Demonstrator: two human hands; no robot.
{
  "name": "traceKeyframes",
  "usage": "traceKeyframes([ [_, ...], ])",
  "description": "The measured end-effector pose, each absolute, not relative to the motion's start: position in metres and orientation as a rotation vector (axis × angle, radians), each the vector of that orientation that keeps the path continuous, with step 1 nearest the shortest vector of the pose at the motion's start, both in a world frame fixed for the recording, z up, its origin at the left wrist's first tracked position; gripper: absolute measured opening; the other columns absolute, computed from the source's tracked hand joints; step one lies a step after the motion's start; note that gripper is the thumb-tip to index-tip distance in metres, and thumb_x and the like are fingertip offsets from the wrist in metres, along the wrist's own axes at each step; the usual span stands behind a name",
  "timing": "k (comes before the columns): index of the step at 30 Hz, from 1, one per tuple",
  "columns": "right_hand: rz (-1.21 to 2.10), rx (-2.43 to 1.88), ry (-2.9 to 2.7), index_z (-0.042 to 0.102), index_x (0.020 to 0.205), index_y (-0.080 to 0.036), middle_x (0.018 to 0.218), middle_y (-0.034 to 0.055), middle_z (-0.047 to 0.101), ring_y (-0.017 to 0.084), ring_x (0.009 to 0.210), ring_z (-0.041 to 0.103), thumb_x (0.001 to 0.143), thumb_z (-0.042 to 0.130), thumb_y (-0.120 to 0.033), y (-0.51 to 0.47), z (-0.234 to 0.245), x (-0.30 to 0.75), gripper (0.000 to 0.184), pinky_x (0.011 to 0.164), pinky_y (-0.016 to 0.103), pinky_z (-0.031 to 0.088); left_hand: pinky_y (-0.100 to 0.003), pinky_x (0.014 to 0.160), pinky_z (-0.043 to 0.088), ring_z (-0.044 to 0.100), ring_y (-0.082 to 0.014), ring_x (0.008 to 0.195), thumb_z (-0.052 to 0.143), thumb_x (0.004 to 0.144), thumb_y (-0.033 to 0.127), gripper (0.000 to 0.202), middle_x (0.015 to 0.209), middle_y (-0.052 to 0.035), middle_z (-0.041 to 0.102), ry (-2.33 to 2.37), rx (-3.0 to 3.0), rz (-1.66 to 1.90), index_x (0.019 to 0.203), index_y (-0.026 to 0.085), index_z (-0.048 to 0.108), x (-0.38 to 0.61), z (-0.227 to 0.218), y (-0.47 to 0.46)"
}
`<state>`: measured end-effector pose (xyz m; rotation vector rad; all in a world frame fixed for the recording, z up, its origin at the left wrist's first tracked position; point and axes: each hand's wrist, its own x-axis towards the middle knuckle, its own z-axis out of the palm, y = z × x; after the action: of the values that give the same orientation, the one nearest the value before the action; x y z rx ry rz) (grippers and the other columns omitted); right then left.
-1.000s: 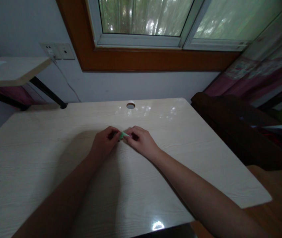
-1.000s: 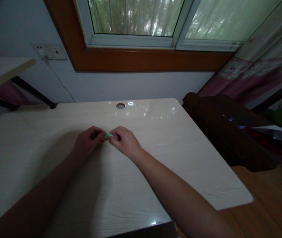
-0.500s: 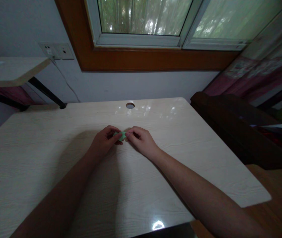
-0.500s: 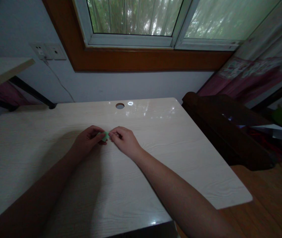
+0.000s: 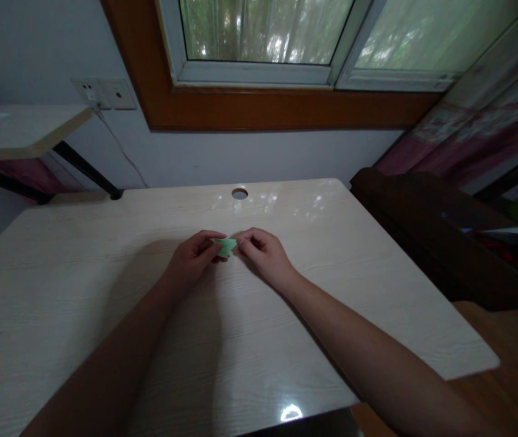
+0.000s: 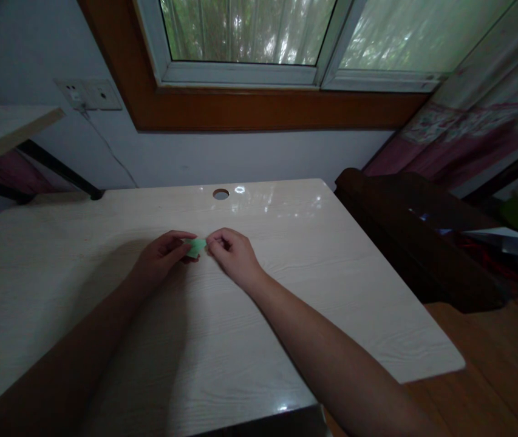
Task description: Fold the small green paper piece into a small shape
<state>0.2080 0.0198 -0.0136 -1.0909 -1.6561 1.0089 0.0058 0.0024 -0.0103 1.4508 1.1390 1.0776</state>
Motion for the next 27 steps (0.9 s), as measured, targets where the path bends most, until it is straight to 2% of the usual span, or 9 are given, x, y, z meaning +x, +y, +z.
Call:
traceKeyframes([
  [4,0.979,-1.050,-1.712,0.068,0.086,-0.018,0.076,0.0019,0.066,0.014,0.070,0.059,0.093,0.058,-0.036,0.0189,-0.0133,0.2089,0.022,0.065,0.025,0.046,-0.030,0.078,0.056,0.068,-0.0182,0.085,0.064,0.088,0.039,0.024,0.092,-0.0052,0.072,1.255,1.663,1.023,0.096,0.019,0.072,0.0049,-0.0072,0.0034],
  [10,0.957,-0.987,-1.797,0.067,0.084,-0.019,0.076,0.0011,0.065,0.013,0.070,0.059,0.094,0.057,-0.037,0.0171,-0.0093,0.2087,0.023,0.066,0.025,0.045,-0.029,0.078,0.054,0.064,-0.0184,0.093,0.069,0.084,0.036,0.017,0.100,-0.0076,0.065,1.125,1.837,1.107,0.081,0.020,0.072,0.0057,-0.0063,0.0075],
  [19,1.043,-0.973,-1.767,0.068,0.091,-0.019,0.085,0.0030,0.067,0.014,0.074,0.060,0.091,0.062,-0.036,0.0181,-0.0130,0.2079,0.018,0.069,0.026,0.048,-0.026,0.069,0.049,0.060,-0.0150,0.073,0.066,0.086,0.036,0.019,0.077,-0.0016,0.064,1.215,1.727,1.042,0.080,0.018,0.067,0.0033,-0.0058,0.0054],
  [27,1.011,-0.969,-1.830,0.068,0.084,-0.018,0.078,0.0014,0.064,0.013,0.069,0.057,0.090,0.061,-0.031,0.0181,-0.0104,0.2078,0.016,0.066,0.025,0.045,-0.024,0.064,0.047,0.059,-0.0138,0.067,0.065,0.085,0.037,0.020,0.073,-0.0003,0.065,1.244,1.688,0.963,0.081,0.017,0.067,0.0055,-0.0037,0.0027],
])
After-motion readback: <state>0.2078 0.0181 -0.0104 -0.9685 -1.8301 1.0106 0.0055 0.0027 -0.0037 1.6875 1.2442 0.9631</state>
